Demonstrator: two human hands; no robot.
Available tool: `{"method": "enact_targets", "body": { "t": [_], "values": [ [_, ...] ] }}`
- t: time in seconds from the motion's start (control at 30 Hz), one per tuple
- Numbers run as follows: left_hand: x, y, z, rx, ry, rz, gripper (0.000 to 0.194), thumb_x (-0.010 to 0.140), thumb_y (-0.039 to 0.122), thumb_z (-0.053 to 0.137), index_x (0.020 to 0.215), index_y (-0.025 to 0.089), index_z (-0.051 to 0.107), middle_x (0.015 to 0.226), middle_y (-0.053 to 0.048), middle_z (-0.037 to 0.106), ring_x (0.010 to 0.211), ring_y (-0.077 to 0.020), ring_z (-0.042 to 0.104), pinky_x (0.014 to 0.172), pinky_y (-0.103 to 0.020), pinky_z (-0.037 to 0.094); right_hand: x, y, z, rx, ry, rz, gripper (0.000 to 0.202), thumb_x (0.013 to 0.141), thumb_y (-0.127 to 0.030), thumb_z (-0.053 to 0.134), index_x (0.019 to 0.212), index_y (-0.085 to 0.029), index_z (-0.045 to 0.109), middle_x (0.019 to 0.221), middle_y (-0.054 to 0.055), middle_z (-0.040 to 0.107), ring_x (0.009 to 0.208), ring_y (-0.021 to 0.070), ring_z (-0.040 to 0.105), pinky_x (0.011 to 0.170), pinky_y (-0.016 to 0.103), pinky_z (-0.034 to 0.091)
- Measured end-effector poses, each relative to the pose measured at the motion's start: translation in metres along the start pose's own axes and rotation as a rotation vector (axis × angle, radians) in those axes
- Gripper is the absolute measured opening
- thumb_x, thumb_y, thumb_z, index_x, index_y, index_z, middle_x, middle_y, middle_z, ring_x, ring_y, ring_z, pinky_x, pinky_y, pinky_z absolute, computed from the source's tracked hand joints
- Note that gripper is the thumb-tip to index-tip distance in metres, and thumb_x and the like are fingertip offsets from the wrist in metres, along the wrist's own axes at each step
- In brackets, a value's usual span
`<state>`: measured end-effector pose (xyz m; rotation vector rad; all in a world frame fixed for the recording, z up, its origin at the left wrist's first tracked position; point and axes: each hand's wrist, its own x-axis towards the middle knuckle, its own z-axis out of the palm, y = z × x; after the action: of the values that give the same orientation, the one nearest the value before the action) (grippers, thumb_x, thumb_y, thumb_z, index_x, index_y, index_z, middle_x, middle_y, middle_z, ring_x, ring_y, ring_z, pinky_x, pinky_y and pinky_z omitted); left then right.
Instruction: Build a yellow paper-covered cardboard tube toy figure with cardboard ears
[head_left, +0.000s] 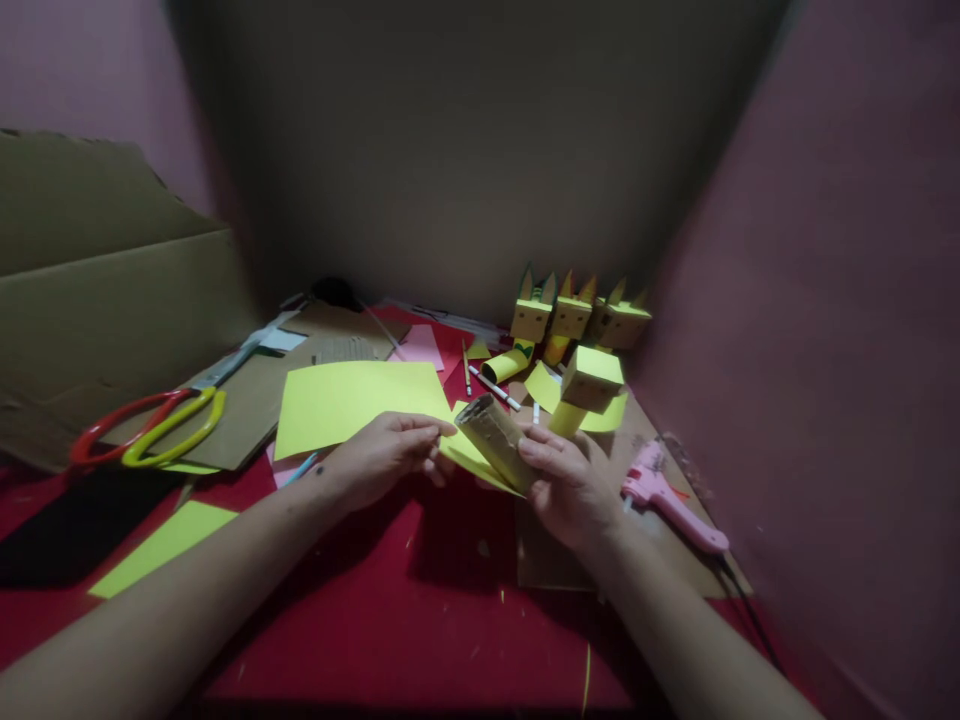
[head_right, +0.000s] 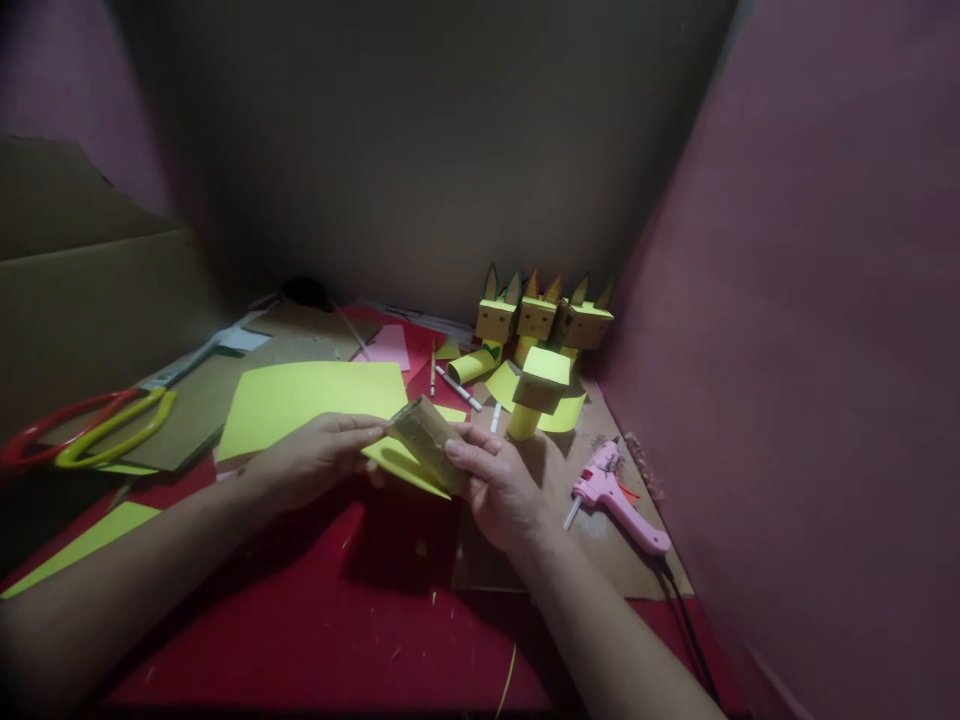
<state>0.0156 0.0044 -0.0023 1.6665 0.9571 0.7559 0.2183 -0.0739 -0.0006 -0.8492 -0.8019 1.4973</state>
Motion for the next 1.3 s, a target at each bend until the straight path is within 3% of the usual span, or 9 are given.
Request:
{"method": "enact_targets", "body": {
  "t": [0.17,0.37,0.53,0.63,0.8,0.9,1.13,1.23,1.3],
  "values": [
    [-0.004,-0.006,-0.007,-0.088,-0.182,0.018,0.032,0.081,0.030,0.068,0.111,0.020,0.071,0.104,-0.011,0.073,0.095,-0.0264,0.070,0.088,-0.044,0.056,0.003,0.003,0.000,-0.018,0.031,0.063,0.021,0.061,-0.032,0.084,0.075,-0.019,0.076,0.072,0.003,0.074,0.076,0.0222,0.070,0.082,0.037,0.054],
    [-0.010,-0.030,-0.003,0.517,0.106,0.487,0.057,0.077,0.033,0.077,0.129,0.021,0.057,0.130,-0.016,0.053,0.122,-0.0353,0.052,0.100,-0.055,0.049,0.007,0.007,-0.004,-0.041,0.033,0.090,0.017,0.063,-0.032,0.081,0.070,-0.019,0.074,0.071,0.006,0.072,0.072,0.0242,0.067,0.072,0.040,0.058],
    [-0.019,-0.029,0.007,0.531,0.033,0.630,0.078,0.085,0.034,0.073,0.150,0.032,0.030,0.129,-0.012,0.054,0.118,-0.0319,0.054,0.101,-0.052,0.049,0.006,0.008,-0.005,-0.065,0.034,0.122,0.016,0.066,-0.032,0.079,0.070,-0.019,0.071,0.068,0.005,0.067,0.065,0.0195,0.061,0.063,0.035,0.053],
    [-0.022,-0.022,0.009,0.572,0.062,0.669,0.072,0.086,0.035,0.072,0.147,0.031,0.034,0.128,-0.011,0.054,0.117,-0.0313,0.053,0.101,-0.050,0.048,0.006,0.009,-0.006,-0.021,0.016,0.151,0.018,0.067,-0.031,0.081,0.070,-0.017,0.070,0.064,0.002,0.065,0.060,0.0151,0.058,0.061,0.030,0.051],
    [-0.026,-0.011,0.008,0.486,-0.061,0.528,0.045,0.083,0.034,0.075,0.124,0.025,0.060,0.126,-0.011,0.054,0.119,-0.0293,0.053,0.099,-0.043,0.050,0.007,0.012,-0.010,0.020,0.000,0.183,0.024,0.065,-0.032,0.085,0.073,-0.014,0.070,0.065,0.001,0.066,0.059,0.0135,0.059,0.056,0.026,0.053],
    [-0.027,-0.009,0.007,0.424,-0.013,0.498,0.017,0.086,0.034,0.071,0.101,0.027,0.072,0.118,-0.006,0.061,0.114,-0.0265,0.056,0.098,-0.040,0.049,0.006,0.012,-0.012,-0.020,-0.034,0.232,0.030,0.067,-0.036,0.086,0.078,-0.014,0.069,0.071,0.002,0.067,0.063,0.0164,0.063,0.053,0.032,0.059],
    [-0.027,-0.010,0.011,0.325,-0.044,0.306,0.013,0.082,0.036,0.074,0.090,0.027,0.078,0.087,-0.002,0.074,0.088,-0.0225,0.062,0.078,-0.033,0.051,0.003,0.012,-0.012,-0.193,-0.026,0.202,0.038,0.070,-0.051,0.082,0.083,-0.019,0.068,0.081,0.003,0.064,0.073,0.0189,0.065,0.049,0.031,0.061],
    [-0.029,-0.007,0.013,0.275,-0.094,0.234,0.013,0.082,0.033,0.073,0.091,0.026,0.079,0.089,-0.001,0.077,0.082,-0.0207,0.068,0.075,-0.031,0.053,-0.004,0.001,-0.011,-0.451,0.025,0.058,0.034,0.083,-0.056,0.069,0.087,-0.022,0.070,0.087,0.006,0.065,0.078,0.0218,0.065,0.047,0.030,0.058],
    [-0.029,-0.005,0.013,0.261,-0.089,0.238,0.014,0.082,0.030,0.072,0.092,0.025,0.079,0.092,-0.002,0.079,0.083,-0.0205,0.071,0.076,-0.031,0.054,-0.015,-0.010,-0.013,-0.714,0.111,-0.148,0.024,0.089,-0.046,0.065,0.093,-0.024,0.072,0.091,0.008,0.067,0.083,0.0230,0.065,0.053,0.031,0.057]
  ]
}}
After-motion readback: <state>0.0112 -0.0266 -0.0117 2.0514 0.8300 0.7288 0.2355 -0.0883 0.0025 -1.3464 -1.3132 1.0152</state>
